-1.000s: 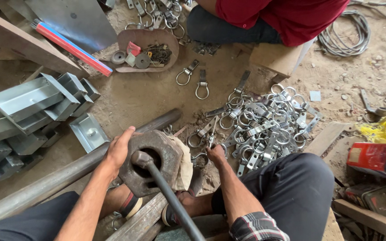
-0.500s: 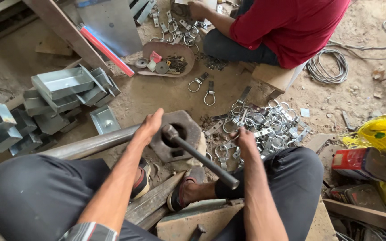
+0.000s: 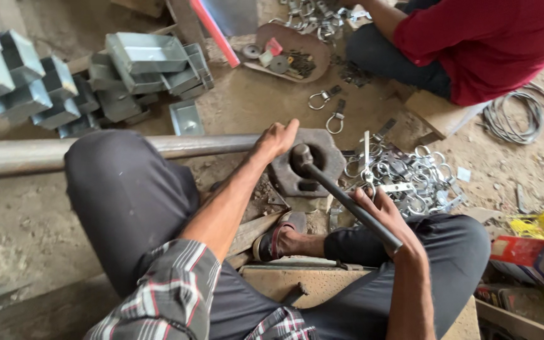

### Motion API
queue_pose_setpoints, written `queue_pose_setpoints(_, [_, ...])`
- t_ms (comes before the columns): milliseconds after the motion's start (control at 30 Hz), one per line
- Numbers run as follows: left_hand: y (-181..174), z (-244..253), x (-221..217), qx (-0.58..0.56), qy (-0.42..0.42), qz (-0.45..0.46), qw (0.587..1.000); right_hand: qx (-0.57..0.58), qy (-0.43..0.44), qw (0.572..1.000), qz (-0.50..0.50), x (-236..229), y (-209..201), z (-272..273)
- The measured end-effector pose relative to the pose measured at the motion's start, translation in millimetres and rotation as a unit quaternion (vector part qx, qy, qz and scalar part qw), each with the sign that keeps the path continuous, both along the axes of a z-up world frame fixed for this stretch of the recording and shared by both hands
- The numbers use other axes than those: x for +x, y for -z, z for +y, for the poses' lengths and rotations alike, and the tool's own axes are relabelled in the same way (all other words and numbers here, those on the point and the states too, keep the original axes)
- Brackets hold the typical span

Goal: The person sits on the floor and uses a hammer to shape small metal components on a makeshift anvil. They repeatedly pick up metal pieces, position them, and strike them to form hooks or loops. A second person in the background is also working with similar metal parts.

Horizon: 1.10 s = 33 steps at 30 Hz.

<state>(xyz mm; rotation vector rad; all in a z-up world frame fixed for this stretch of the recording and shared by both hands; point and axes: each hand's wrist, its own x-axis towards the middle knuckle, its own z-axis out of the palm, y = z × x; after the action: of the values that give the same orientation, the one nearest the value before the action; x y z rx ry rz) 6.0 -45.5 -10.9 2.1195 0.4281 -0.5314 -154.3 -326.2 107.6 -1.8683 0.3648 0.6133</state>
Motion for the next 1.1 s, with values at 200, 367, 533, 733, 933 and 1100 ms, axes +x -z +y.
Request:
queue_pose_setpoints(200, [5.4,5.0,-7.5,-0.032,-0.019,0.018,0.999,0.078,-0.105,0.991,0.011,-10.4,2.0,17.2])
queue_pose_setpoints(367, [9.1,7.5,-16.1,-0.029,-0.017,0.014,0.999,0.106,-0.08,0.991,0.005,-14.2,8.4,30.6])
queue_pose_setpoints(533, [8.7,-5.3,-24.5,-0.033,-0.014,0.007,0.999,0.084,-0.067,0.994,0.029,-17.6,-1.5,28.3])
queue_pose_setpoints(733, [-16.8,-38.8,-38.6,-0.037,-0.091,-0.05,0.994,0.008,-0.038,0.999,0.021,-33.1,17.9,19.9])
queue_pose_setpoints(933, [-46.4,-69.8,-44.3,-0.01,-0.062,0.03,0.998,0.031,0.005,0.997,0.066,-36.3,67.6,-10.4])
queue_pose_setpoints(1100, [-48.6,-93.1,-32.1,0.018,-0.083,0.075,0.994,-0.035,-0.004,0.996,0.078,-27.0,81.3,-31.2])
